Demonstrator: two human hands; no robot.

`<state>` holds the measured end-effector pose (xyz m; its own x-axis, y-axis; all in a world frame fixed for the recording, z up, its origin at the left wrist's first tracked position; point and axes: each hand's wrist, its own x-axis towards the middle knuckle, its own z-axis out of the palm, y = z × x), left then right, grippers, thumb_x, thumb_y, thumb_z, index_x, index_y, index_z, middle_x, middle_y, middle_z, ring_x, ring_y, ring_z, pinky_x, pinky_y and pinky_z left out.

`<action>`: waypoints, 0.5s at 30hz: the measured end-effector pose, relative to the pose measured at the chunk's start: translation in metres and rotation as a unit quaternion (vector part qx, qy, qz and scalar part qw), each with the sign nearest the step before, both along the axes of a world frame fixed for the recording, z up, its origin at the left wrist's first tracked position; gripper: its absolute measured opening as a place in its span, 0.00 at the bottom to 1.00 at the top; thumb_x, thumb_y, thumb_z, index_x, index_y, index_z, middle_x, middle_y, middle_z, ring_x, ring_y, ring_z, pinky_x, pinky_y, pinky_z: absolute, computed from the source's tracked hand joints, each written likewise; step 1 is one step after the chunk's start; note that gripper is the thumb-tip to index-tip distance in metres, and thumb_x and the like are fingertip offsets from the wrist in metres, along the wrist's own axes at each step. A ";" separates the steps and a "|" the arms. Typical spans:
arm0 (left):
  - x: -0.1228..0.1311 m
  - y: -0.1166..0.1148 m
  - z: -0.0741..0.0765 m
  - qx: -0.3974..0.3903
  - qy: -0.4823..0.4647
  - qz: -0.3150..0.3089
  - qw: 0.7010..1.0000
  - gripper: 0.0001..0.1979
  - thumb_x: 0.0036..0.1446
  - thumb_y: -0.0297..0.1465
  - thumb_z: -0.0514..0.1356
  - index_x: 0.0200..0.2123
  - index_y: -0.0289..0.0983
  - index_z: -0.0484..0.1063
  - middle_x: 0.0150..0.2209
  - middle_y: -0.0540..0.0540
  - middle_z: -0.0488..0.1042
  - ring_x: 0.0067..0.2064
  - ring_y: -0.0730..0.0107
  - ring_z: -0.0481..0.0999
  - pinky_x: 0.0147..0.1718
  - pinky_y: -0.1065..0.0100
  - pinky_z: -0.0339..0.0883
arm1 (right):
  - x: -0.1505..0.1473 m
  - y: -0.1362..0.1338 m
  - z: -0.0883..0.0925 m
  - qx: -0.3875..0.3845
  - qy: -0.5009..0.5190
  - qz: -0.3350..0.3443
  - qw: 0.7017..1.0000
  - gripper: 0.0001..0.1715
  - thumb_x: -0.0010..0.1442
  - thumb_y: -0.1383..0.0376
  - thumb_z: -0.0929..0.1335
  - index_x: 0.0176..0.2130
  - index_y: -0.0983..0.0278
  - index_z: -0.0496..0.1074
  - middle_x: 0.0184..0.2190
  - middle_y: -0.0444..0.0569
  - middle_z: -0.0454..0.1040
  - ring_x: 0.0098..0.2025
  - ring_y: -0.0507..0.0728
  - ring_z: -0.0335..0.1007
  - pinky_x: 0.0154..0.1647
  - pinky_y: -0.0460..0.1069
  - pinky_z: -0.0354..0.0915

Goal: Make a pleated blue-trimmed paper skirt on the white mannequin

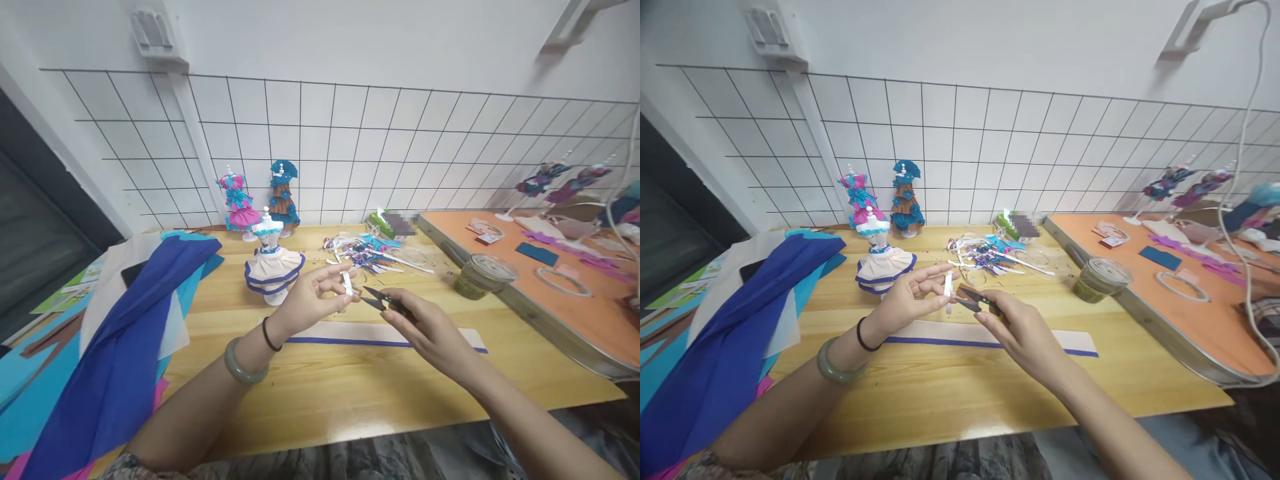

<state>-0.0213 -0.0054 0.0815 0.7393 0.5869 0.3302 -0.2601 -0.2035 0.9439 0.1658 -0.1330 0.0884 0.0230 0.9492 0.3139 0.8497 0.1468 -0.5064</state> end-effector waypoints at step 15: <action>-0.003 -0.009 0.005 0.133 -0.022 0.012 0.991 0.27 0.56 0.25 0.57 0.59 0.36 0.58 0.28 0.48 0.76 0.59 0.61 0.66 0.60 0.54 0.53 | -0.028 0.008 0.009 0.043 0.247 -0.018 0.968 0.13 0.55 0.56 0.69 0.37 0.63 0.70 0.22 0.41 0.66 0.23 0.51 0.61 0.23 0.44 0.58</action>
<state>-0.0240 -0.0143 0.0866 0.7068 0.4925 0.5079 -0.2925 -0.4502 0.8436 0.1377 -0.1246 0.0975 0.2231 0.9158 0.3340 0.5128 0.1811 -0.8392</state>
